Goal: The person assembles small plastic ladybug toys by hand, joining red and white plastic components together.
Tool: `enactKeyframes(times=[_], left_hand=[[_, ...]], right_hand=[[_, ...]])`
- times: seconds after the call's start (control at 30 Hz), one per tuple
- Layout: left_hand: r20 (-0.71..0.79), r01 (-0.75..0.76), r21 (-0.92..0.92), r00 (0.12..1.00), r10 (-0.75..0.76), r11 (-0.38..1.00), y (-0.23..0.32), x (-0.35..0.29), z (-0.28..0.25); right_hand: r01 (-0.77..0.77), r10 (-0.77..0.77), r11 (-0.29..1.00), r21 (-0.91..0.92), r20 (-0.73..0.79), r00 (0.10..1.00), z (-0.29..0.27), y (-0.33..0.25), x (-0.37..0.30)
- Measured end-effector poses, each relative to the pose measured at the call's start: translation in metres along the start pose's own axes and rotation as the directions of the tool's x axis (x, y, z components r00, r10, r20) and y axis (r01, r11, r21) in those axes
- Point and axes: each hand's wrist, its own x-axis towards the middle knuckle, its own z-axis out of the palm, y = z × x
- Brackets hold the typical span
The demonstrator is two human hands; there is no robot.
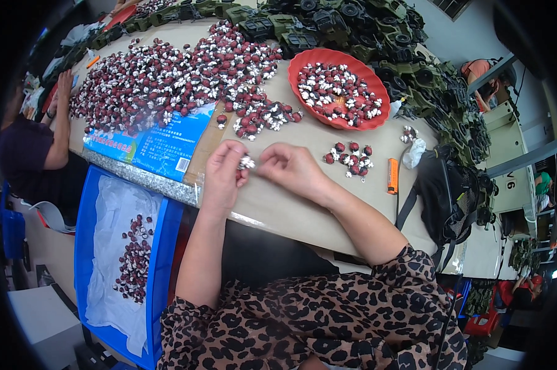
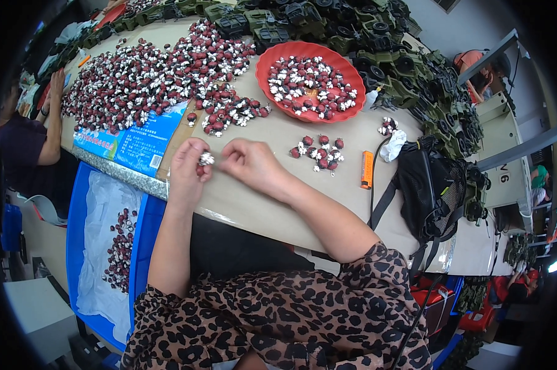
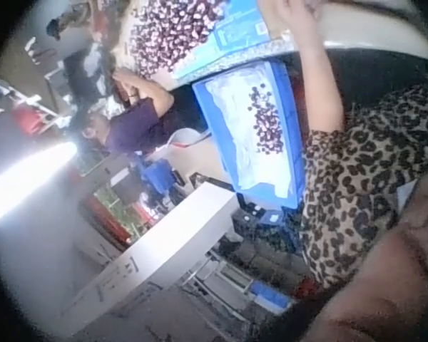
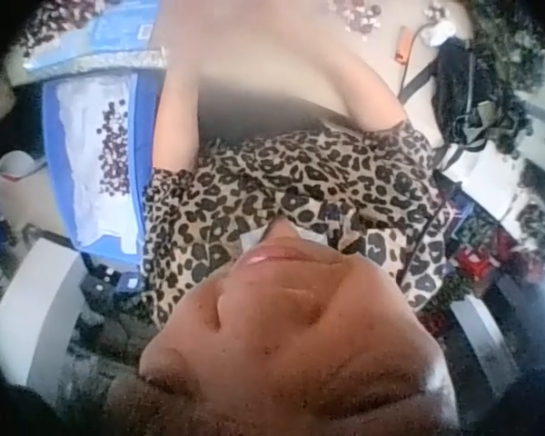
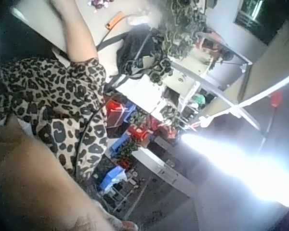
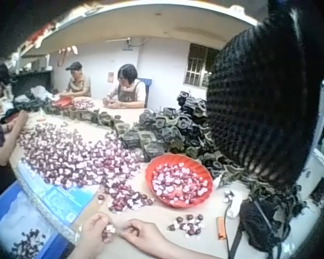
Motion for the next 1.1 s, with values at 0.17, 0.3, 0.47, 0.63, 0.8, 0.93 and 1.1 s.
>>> enactKeyframes(times=[0.17, 0.3, 0.47, 0.63, 0.8, 0.93, 1.1], left_hand=[[-0.124, 0.053, -0.543, 0.982, -0.143, 0.838, 0.019, 0.012, -0.014], [-0.372, -0.036, -0.127, 0.928, -0.014, 0.991, 0.028, 0.039, -0.015], [-0.293, -0.100, 0.774, 0.819, 0.493, 0.625, 0.009, 0.094, -0.045], [-0.199, 0.037, 0.915, 0.907, 0.370, 0.402, 0.013, 0.111, -0.030], [-0.120, -0.012, 0.924, 0.939, 0.321, 0.381, 0.013, 0.101, -0.007], [-0.011, -0.115, 0.940, 0.931, 0.365, 0.322, 0.004, 0.080, 0.007], [-0.079, -0.083, 0.912, 0.925, 0.371, 0.401, -0.001, 0.047, 0.026]], right_hand=[[0.222, -0.477, 0.763, -0.607, -0.297, 0.827, -0.026, 0.005, 0.020], [0.132, -0.409, 0.694, -0.708, -0.237, 0.881, -0.023, 0.004, 0.037], [0.163, -0.339, 0.783, -0.600, -0.192, 0.921, -0.022, 0.010, 0.096], [-0.065, -0.055, 0.762, -0.644, -0.163, 0.985, -0.023, 0.008, 0.118], [0.066, -0.167, 0.809, -0.584, -0.121, 0.978, -0.029, 0.016, 0.098], [0.122, -0.227, 0.817, -0.563, -0.119, 0.967, -0.032, 0.007, 0.061], [0.153, -0.279, 0.802, -0.578, -0.137, 0.950, -0.025, 0.019, 0.037]])
